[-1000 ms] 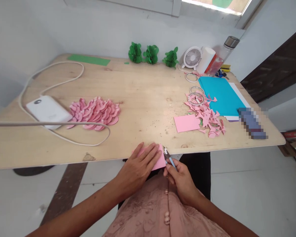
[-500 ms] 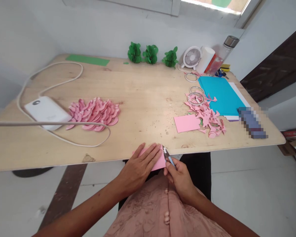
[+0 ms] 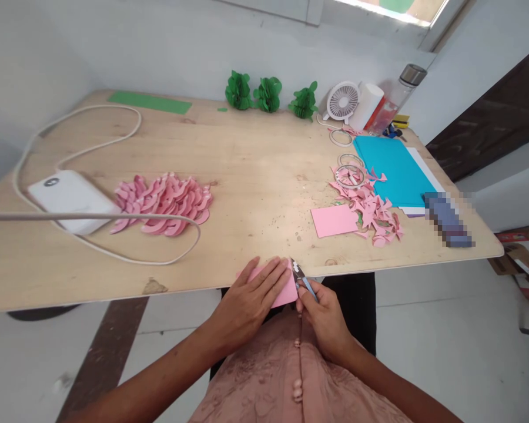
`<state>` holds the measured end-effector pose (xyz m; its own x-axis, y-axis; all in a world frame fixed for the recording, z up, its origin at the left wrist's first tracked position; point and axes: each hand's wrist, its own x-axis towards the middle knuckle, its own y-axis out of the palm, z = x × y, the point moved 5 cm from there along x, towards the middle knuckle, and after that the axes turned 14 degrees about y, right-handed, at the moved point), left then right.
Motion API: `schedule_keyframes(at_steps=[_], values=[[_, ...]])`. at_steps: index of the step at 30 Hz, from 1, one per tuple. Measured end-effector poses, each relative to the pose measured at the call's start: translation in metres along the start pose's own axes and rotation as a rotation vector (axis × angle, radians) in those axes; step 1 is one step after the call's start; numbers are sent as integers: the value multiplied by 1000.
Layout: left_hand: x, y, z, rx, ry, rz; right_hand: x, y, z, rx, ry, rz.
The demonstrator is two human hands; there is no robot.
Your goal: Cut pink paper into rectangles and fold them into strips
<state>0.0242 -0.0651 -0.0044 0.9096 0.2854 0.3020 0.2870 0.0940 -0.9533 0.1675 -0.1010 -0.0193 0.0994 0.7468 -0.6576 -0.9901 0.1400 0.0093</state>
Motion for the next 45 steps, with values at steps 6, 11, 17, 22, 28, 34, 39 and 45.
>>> schedule_keyframes(at_steps=[6,11,17,22,28,34,39,45], values=[[0,-1,0,0,-6,-6,1,1,-2,-8,-1,-38],[1,-3,0,-15,0,-7,2,0,2,-51,-35,-80],[1,-3,1,-27,-1,-1,2,4,0,-18,-49,-116],[0,-1,0,-31,-1,5,3,-6,4,65,-68,-161],[1,-3,-1,-47,-5,4,-8,-34,8,323,-85,-272],[4,-13,1,-50,-19,4,-8,-39,5,359,-72,-209],[8,-20,3,-17,-38,-53,-6,-43,9,382,-75,-170],[14,-22,10,12,-88,-128,-3,-37,14,361,-58,-80]])
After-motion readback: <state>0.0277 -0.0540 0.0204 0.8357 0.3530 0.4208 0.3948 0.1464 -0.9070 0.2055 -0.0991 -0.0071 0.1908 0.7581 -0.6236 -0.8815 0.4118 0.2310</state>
